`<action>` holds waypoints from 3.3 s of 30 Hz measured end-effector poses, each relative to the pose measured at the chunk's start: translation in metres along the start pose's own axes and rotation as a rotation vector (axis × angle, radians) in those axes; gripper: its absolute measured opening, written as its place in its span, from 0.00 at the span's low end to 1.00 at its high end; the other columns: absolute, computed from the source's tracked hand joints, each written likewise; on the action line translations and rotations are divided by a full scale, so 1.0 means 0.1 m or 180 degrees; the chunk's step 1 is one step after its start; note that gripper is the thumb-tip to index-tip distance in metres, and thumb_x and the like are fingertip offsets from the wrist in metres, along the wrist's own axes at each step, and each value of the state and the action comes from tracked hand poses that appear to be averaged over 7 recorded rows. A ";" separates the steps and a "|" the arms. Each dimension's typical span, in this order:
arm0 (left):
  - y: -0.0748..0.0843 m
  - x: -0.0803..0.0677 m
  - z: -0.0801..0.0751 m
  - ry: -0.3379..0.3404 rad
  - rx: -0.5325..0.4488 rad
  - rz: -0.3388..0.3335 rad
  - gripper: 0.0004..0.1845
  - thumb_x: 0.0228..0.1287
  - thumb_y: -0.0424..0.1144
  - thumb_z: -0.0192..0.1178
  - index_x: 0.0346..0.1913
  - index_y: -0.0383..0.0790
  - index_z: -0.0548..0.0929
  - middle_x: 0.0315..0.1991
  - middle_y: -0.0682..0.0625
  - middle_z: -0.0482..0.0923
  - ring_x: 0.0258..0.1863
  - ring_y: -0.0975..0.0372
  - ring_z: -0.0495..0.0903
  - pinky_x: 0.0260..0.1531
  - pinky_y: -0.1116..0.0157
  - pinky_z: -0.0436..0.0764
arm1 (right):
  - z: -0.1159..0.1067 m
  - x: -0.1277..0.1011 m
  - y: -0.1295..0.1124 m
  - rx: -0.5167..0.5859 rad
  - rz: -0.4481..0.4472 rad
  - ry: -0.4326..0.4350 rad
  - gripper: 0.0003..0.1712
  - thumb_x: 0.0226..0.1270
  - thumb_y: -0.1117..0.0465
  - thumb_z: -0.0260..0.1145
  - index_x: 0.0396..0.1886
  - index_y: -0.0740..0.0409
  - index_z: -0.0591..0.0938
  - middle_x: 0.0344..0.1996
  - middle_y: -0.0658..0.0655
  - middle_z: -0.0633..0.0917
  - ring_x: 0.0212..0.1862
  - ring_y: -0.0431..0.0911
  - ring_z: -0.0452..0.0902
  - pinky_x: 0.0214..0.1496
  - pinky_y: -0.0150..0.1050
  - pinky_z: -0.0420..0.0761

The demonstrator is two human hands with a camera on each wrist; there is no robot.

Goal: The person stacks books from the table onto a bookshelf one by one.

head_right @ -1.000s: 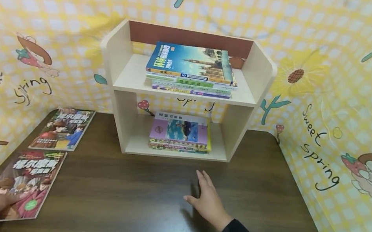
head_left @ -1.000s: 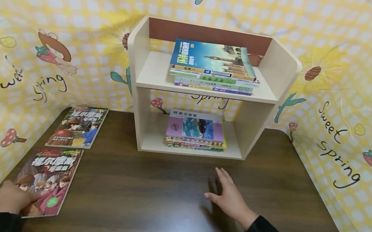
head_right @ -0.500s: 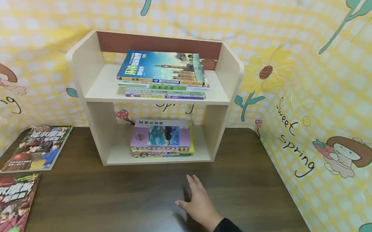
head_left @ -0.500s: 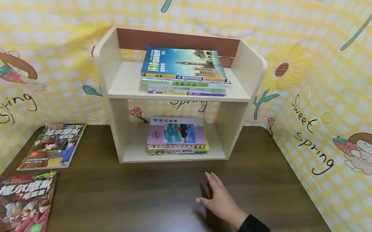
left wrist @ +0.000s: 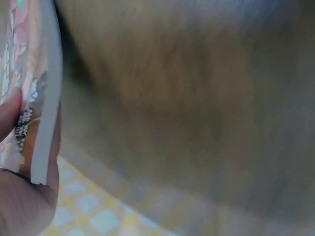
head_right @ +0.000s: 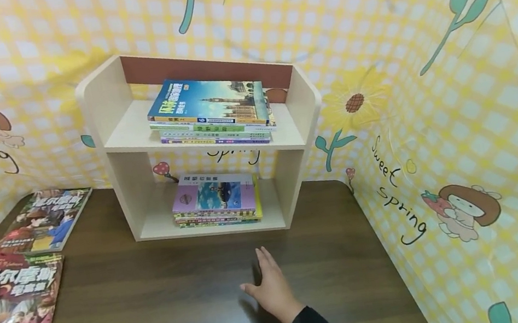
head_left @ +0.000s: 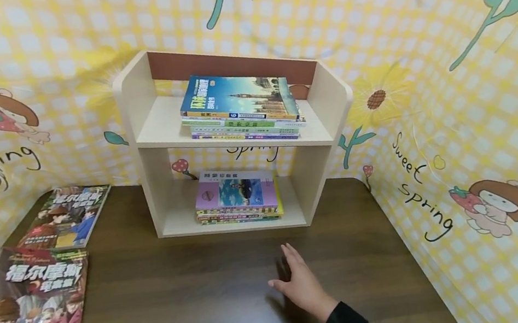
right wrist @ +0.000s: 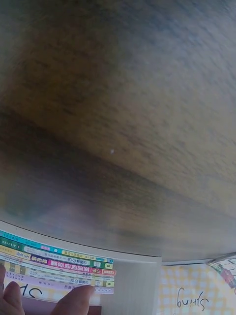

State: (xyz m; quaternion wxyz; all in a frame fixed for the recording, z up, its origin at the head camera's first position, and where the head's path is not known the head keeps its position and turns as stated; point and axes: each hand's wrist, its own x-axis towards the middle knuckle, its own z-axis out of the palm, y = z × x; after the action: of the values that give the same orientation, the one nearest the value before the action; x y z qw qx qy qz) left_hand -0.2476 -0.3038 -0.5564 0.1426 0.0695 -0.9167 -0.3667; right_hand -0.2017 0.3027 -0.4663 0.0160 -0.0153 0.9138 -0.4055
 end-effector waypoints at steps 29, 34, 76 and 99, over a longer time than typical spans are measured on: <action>3.11 -0.77 1.24 -0.1323 -0.2098 -0.0297 0.26 0.63 0.28 0.61 0.58 0.26 0.61 0.47 0.38 0.75 0.34 0.69 0.77 0.37 0.72 0.79 | 0.25 -0.10 -0.55 0.1880 0.0272 -0.0274 0.36 0.77 0.45 0.47 0.77 0.56 0.53 0.65 0.67 0.70 0.57 0.55 0.76 0.58 0.51 0.76; 3.32 -0.82 1.43 -0.1312 -0.2174 -0.0424 0.25 0.65 0.28 0.59 0.60 0.28 0.61 0.53 0.35 0.73 0.37 0.70 0.74 0.39 0.75 0.76 | 0.33 -0.12 -0.56 0.2302 0.0403 -0.0194 0.33 0.76 0.50 0.51 0.75 0.58 0.57 0.60 0.64 0.74 0.49 0.48 0.78 0.47 0.45 0.82; 3.11 -0.32 1.24 -0.2321 -0.3039 -0.0033 0.40 0.65 0.33 0.61 0.73 0.32 0.50 0.49 0.50 0.77 0.41 0.64 0.82 0.38 0.65 0.83 | -0.37 -0.02 -0.18 0.2263 0.0517 -0.1319 0.24 0.74 0.65 0.53 0.66 0.70 0.67 0.37 0.51 0.82 0.36 0.41 0.79 0.35 0.34 0.81; 3.06 -0.43 1.23 -0.2709 -0.2390 0.0972 0.61 0.43 0.30 0.77 0.76 0.37 0.46 0.69 0.31 0.57 0.54 0.68 0.70 0.50 0.77 0.71 | -0.67 0.30 -0.15 0.2325 0.0663 -0.1304 0.24 0.70 0.60 0.60 0.64 0.62 0.73 0.33 0.48 0.84 0.31 0.38 0.80 0.32 0.32 0.81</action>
State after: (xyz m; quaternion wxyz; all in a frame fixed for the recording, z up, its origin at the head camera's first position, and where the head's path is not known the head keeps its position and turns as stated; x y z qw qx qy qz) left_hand -0.2520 0.0071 -0.4381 -0.1720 -0.2720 -0.7003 -0.6372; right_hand -0.2345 0.3412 -0.4110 0.2423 0.0035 0.6849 -0.6872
